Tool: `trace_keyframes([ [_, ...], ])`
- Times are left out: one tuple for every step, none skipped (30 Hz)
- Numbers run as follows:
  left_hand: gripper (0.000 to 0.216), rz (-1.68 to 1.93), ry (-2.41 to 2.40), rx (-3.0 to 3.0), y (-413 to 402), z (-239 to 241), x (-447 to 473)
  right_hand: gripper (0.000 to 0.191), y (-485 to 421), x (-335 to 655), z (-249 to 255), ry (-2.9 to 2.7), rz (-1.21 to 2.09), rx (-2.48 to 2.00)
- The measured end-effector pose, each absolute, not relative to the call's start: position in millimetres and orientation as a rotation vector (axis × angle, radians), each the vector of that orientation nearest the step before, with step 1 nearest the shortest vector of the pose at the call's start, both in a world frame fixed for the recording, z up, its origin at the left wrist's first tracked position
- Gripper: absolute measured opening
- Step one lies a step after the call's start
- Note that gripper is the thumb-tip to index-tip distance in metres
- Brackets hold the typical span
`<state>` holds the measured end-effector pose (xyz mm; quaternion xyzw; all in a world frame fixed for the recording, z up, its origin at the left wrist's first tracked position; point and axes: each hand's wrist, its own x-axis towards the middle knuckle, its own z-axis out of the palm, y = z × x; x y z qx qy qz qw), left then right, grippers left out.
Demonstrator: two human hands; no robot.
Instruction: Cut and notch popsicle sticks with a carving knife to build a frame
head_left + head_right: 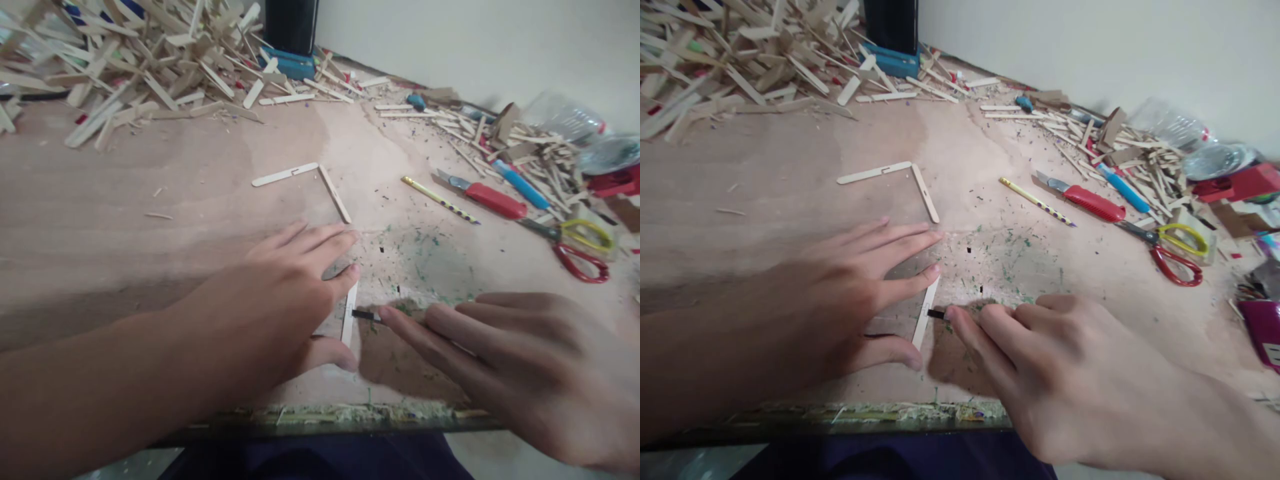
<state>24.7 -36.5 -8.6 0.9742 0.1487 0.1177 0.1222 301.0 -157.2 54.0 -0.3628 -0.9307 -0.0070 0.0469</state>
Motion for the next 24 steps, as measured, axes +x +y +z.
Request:
trace_keyframes([
  [0.090, 0.338, 0.436, 2.848, -37, -9, 24, 0.044, -157, 300, 55, -2.850, -0.042, -1.083],
  [0.091, 0.338, 0.440, 2.850, -37, -9, 24, 0.042, -155, 300, 57, -2.877, -0.055, -1.051],
  [0.091, 0.341, 0.444, 2.849, -37, -9, 24, 0.040, -154, 301, 59, -2.917, -0.053, -1.017],
  [0.092, 0.349, 0.443, 2.844, -37, -9, 24, 0.040, -152, 301, 61, -2.951, -0.038, -0.997],
  [0.093, 0.354, 0.445, 2.836, -37, -9, 24, 0.041, -150, 302, 62, -2.969, -0.009, -1.002],
  [0.094, 0.355, 0.447, 2.826, -37, -9, 23, 0.042, -149, 302, 63, -2.968, 0.033, -1.028],
  [0.094, 0.349, 0.453, 2.814, -37, -8, 23, 0.044, -147, 303, 64, -2.946, 0.077, -1.065],
  [0.095, 0.341, 0.460, 2.805, -37, -8, 23, 0.045, -146, 303, 64, -2.915, 0.109, -1.109],
  [0.094, 0.341, 0.464, 2.799, -36, -8, 24, 0.047, -145, 303, 64, -2.895, 0.135, -1.133],
  [0.094, 0.345, 0.466, 2.797, -36, -7, 24, 0.047, -145, 303, 64, -2.889, 0.154, -1.135],
  [0.093, 0.350, 0.462, 2.799, -36, -7, 24, 0.046, -145, 303, 64, -2.895, 0.167, -1.126],
  [0.092, 0.359, 0.453, 2.802, -36, -7, 24, 0.045, -144, 303, 64, -2.903, 0.170, -1.117],
  [0.092, 0.365, 0.448, 2.805, -36, -7, 24, 0.045, -144, 302, 64, -2.908, 0.166, -1.114],
  [0.092, 0.372, 0.446, 2.808, -36, -7, 24, 0.045, -144, 303, 65, -2.915, 0.163, -1.116],
  [0.092, 0.373, 0.446, 2.812, -35, -7, 24, 0.045, -144, 303, 65, -2.915, 0.158, -1.119],
  [0.092, 0.376, 0.446, 2.815, -35, -7, 24, 0.044, -144, 303, 66, -2.913, 0.154, -1.131],
  [0.092, 0.383, 0.442, 2.817, -35, -6, 24, 0.043, -144, 303, 66, -2.908, 0.157, -1.138],
  [0.092, 0.390, 0.440, 2.818, -35, -6, 24, 0.043, -144, 303, 66, -2.903, 0.158, -1.148],
  [0.092, 0.395, 0.437, 2.819, -35, -6, 24, 0.042, -145, 304, 66, -2.900, 0.158, -1.154],
  [0.092, 0.404, 0.436, 2.820, -35, -6, 24, 0.042, -145, 304, 66, -2.902, 0.153, -1.162],
  [0.092, 0.409, 0.438, 2.821, -35, -5, 24, 0.042, -145, 304, 66, -2.902, 0.136, -1.169],
  [0.093, 0.414, 0.439, 2.823, -35, -5, 23, 0.041, -144, 305, 66, -2.906, 0.120, -1.172],
  [0.093, 0.412, 0.440, 2.825, -35, -5, 23, 0.041, -144, 305, 65, -2.901, 0.098, -1.170],
  [0.093, 0.411, 0.440, 2.827, -36, -6, 23, 0.041, -144, 305, 65, -2.896, 0.081, -1.165],
])
